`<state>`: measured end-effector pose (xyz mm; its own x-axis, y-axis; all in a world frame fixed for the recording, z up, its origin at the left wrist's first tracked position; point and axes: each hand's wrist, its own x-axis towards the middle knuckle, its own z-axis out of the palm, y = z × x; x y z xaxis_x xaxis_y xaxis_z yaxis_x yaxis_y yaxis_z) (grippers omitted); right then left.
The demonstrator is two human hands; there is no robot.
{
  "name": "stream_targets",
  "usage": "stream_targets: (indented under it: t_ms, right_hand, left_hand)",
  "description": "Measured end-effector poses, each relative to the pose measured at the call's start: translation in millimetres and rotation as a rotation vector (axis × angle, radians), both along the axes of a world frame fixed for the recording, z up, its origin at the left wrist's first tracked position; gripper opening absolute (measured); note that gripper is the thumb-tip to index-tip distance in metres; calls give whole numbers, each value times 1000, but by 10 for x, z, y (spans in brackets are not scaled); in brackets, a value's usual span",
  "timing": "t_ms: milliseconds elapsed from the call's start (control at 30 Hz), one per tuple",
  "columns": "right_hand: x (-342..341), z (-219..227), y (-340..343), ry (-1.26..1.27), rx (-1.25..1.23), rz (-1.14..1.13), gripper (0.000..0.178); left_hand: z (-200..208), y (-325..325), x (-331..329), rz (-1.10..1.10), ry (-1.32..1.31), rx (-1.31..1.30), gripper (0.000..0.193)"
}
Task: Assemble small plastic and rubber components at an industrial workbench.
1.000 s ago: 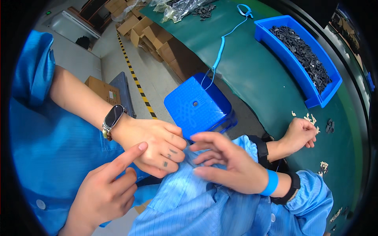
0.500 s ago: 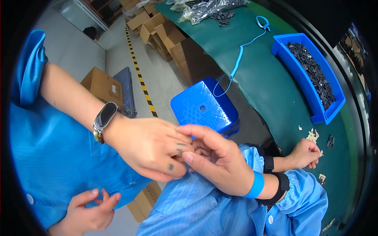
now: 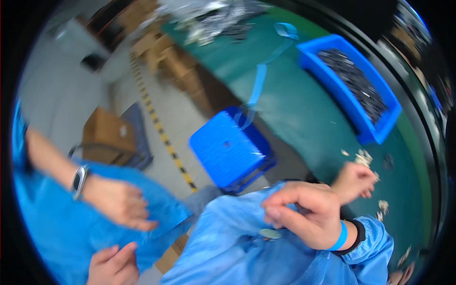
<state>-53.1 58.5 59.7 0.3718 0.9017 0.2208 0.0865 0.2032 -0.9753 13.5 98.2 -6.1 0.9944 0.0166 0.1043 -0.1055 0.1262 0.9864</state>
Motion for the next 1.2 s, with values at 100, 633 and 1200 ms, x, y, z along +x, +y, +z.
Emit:
stream_targets:
  t_ms: [100, 633, 1200]
  right_hand:
    - [386, 39, -522, -454, 160, -272, 10]
    - [765, -383, -1719, -1112, -286, -815, 19]
    - [903, -482, -1819, -894, -356, -785, 13]
  left_hand:
    - [-231, -264, -214, 7, 232, -427, 11]
    - [-4, -420, -301, -144, 179, -161, 12]
    - [38, -392, -133, -280, 209, 7, 8]
